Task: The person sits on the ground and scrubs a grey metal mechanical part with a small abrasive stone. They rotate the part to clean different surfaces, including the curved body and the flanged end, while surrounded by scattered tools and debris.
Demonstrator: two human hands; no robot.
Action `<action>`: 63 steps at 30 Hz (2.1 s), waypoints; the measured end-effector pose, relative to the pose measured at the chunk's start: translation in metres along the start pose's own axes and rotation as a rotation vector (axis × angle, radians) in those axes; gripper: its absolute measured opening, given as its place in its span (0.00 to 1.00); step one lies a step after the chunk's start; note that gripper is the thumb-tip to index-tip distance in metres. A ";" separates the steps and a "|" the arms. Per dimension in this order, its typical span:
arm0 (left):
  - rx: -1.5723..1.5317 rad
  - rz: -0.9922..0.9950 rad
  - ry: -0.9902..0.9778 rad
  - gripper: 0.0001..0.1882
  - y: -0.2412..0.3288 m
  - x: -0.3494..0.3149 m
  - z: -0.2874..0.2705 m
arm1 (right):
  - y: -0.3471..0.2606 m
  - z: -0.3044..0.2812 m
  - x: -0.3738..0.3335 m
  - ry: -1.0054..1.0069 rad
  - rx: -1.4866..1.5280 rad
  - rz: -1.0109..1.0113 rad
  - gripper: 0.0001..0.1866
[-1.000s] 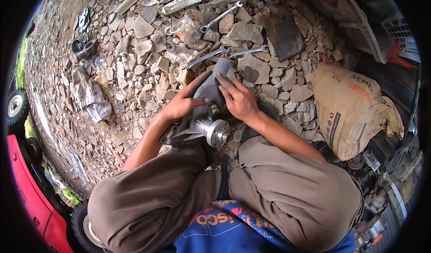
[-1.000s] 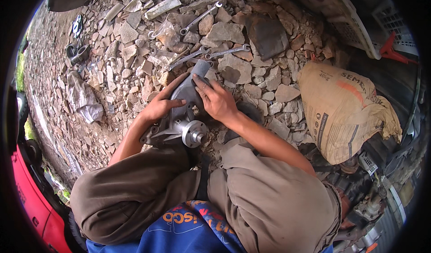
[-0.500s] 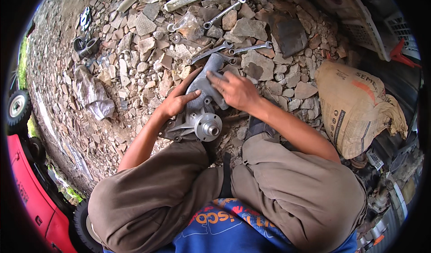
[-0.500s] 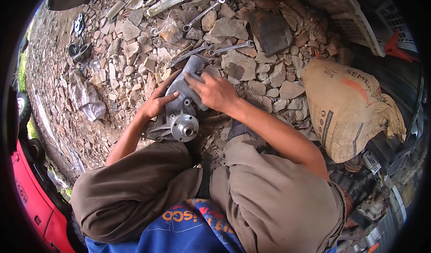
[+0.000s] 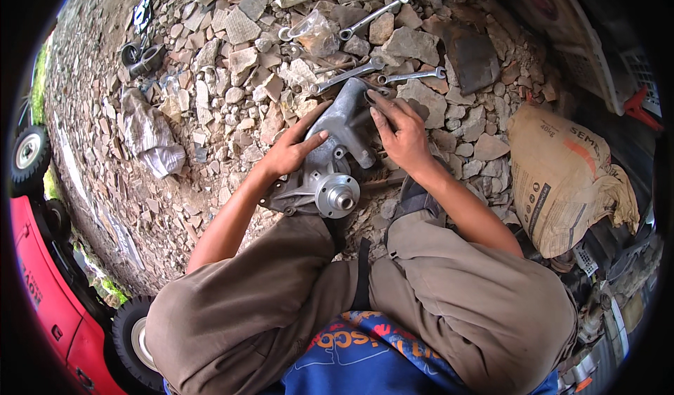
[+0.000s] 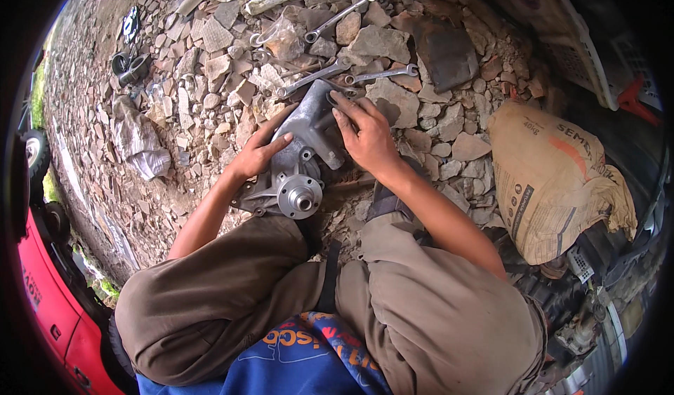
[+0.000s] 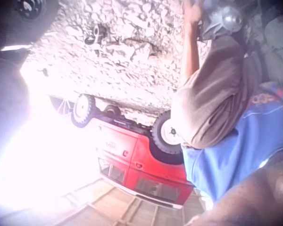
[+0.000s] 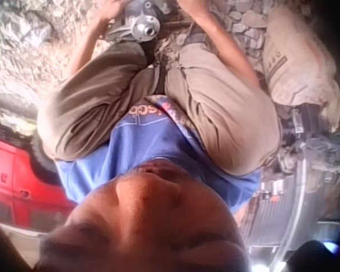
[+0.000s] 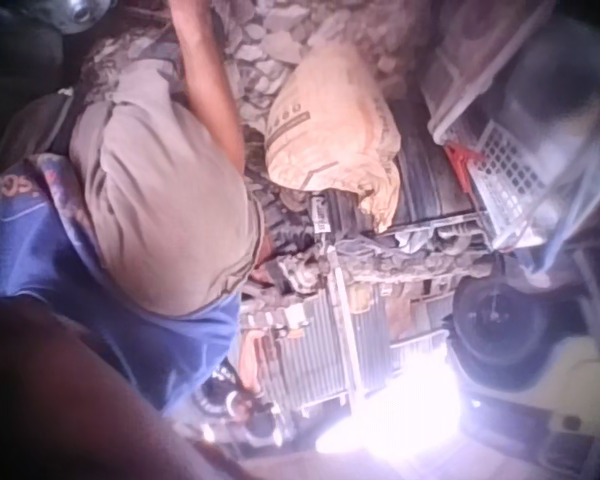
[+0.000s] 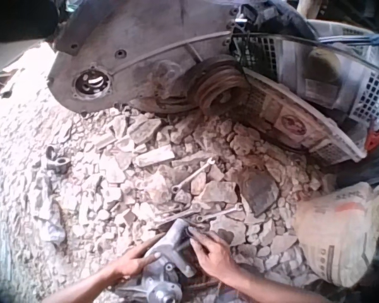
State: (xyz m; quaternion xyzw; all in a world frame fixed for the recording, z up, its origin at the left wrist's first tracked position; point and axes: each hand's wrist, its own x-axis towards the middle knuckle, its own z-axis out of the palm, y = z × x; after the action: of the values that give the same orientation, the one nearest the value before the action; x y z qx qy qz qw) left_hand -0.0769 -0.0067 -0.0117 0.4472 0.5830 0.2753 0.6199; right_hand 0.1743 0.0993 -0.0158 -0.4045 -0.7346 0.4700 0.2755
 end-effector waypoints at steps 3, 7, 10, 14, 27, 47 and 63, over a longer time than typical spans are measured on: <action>-0.024 -0.005 -0.010 0.36 0.000 -0.001 0.000 | 0.005 0.001 0.008 -0.007 -0.063 -0.068 0.17; -0.103 -0.031 -0.007 0.37 0.014 -0.001 0.006 | 0.011 0.011 0.019 -0.008 -0.136 -0.100 0.18; -0.198 -0.094 0.014 0.37 0.025 -0.003 0.017 | 0.002 0.023 0.005 0.030 -0.114 -0.030 0.19; -0.210 -0.167 0.094 0.39 0.045 -0.004 0.038 | -0.009 0.020 -0.026 -0.091 0.018 0.032 0.20; -0.032 -0.219 0.138 0.37 0.043 -0.002 0.020 | 0.019 0.031 0.007 0.057 -0.117 -0.129 0.20; 0.389 -0.090 0.253 0.30 0.024 -0.006 0.018 | 0.016 0.027 -0.001 -0.133 -0.305 -0.294 0.22; 0.350 -0.069 0.239 0.28 0.019 -0.002 0.014 | 0.020 0.022 0.013 -0.201 -0.350 -0.268 0.24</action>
State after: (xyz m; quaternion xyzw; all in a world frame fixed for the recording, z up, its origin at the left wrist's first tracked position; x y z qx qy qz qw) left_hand -0.0608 -0.0035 0.0047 0.4921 0.7064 0.1995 0.4680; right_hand 0.1567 0.1047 -0.0429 -0.2963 -0.8757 0.3324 0.1867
